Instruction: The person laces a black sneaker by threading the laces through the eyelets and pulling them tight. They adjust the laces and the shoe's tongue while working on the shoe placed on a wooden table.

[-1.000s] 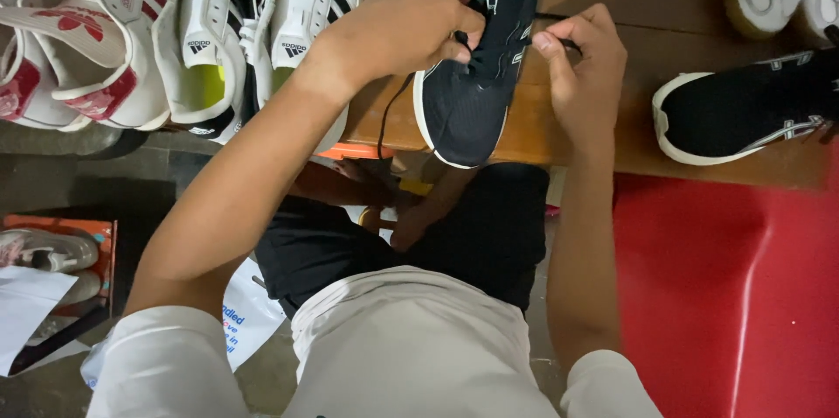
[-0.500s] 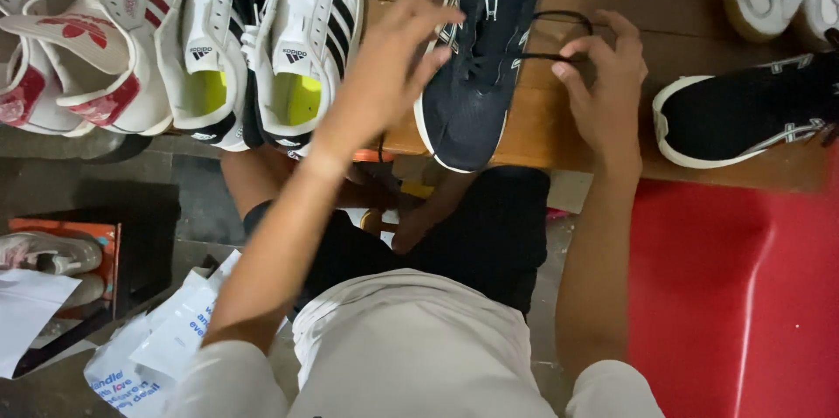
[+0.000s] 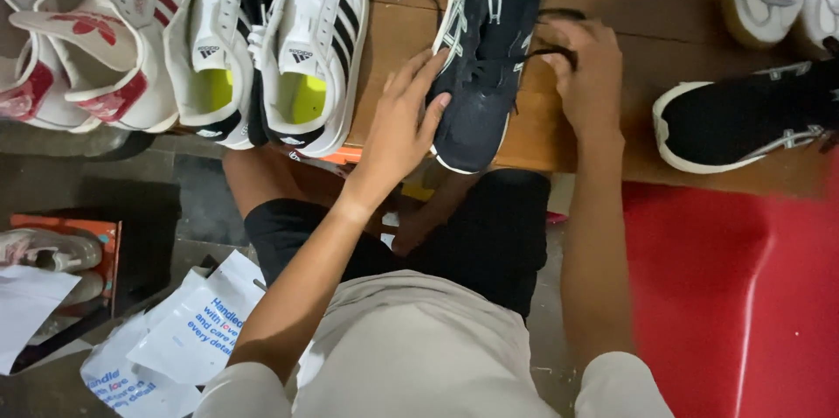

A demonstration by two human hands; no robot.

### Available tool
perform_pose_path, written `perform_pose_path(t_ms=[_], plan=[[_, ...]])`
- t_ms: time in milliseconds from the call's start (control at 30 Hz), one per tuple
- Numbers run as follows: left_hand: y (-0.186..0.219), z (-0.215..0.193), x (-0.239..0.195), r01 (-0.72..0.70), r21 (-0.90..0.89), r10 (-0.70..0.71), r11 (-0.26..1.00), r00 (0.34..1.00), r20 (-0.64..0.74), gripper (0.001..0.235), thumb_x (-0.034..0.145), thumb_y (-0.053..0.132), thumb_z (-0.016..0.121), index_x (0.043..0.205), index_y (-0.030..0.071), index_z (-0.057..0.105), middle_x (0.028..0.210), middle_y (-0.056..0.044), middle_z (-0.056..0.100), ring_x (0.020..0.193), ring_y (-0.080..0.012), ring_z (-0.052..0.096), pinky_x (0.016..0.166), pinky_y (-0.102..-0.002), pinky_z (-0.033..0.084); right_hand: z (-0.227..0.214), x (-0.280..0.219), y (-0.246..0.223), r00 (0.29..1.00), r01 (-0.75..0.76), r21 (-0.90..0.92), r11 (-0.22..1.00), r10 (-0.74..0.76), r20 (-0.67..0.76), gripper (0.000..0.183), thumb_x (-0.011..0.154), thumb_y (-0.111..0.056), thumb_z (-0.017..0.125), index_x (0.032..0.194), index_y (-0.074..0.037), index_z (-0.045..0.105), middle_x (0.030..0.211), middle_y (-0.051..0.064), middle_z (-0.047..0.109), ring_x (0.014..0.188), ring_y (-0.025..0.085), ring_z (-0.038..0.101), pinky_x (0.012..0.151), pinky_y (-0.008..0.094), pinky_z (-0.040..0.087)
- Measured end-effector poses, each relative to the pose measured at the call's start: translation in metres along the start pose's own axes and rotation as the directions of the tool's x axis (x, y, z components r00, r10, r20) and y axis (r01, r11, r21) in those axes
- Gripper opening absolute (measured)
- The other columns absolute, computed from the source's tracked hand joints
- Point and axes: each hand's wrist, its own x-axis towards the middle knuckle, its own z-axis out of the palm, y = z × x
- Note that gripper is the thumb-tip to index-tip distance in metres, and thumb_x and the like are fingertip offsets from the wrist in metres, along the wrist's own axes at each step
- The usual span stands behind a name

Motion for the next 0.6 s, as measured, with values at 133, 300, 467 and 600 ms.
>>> perform_pose_path(t_ms=[133,300,467,600], plan=[[-0.006,0.005,-0.002,-0.013,-0.014,0.013,1.000,1.000,-0.003,0.043,0.113,0.020,0.048,0.154,0.009,0.043,0.152,-0.022,0.049,0.137,-0.0425,0.050,0.115,-0.051,0.041,0.000,-0.011,0.013,0.993,0.031,0.040,0.999,-0.026,-0.118,0.033,0.087,0.022,0.075,0.111,0.001,0.072,0.107,0.019,0.065,0.093,0.032,0.067,0.082,0.040,0.055],[-0.010,0.009,0.000,-0.050,0.013,0.051,0.999,0.998,-0.028,0.043,0.112,0.017,0.051,0.152,0.007,0.045,0.150,-0.023,0.050,0.139,-0.0407,0.048,0.118,-0.050,0.040,-0.024,-0.019,0.001,0.949,-0.262,-0.242,0.934,0.204,-0.239,0.019,0.095,0.008,0.071,0.111,-0.001,0.072,0.122,0.020,0.052,0.111,0.034,0.052,0.091,0.043,0.048],[-0.009,0.011,0.000,-0.032,0.003,0.032,0.999,0.999,-0.021,0.042,0.112,0.019,0.049,0.153,0.008,0.045,0.151,-0.023,0.049,0.141,-0.0412,0.045,0.119,-0.052,0.040,-0.042,-0.010,0.019,0.874,-0.377,-0.091,0.922,0.321,-0.364,0.012,0.101,0.005,0.067,0.107,-0.002,0.074,0.112,0.018,0.047,0.097,0.031,0.063,0.091,0.041,0.054],[-0.015,0.013,-0.002,-0.062,-0.036,0.061,0.997,0.997,-0.040,0.043,0.113,0.020,0.050,0.154,0.011,0.044,0.152,-0.022,0.051,0.142,-0.0403,0.047,0.121,-0.051,0.038,-0.057,0.025,0.003,0.906,0.017,-0.011,1.000,-0.020,-0.423,0.022,0.099,0.013,0.059,0.109,0.000,0.073,0.103,0.014,0.070,0.093,0.026,0.065,0.082,0.038,0.051]])
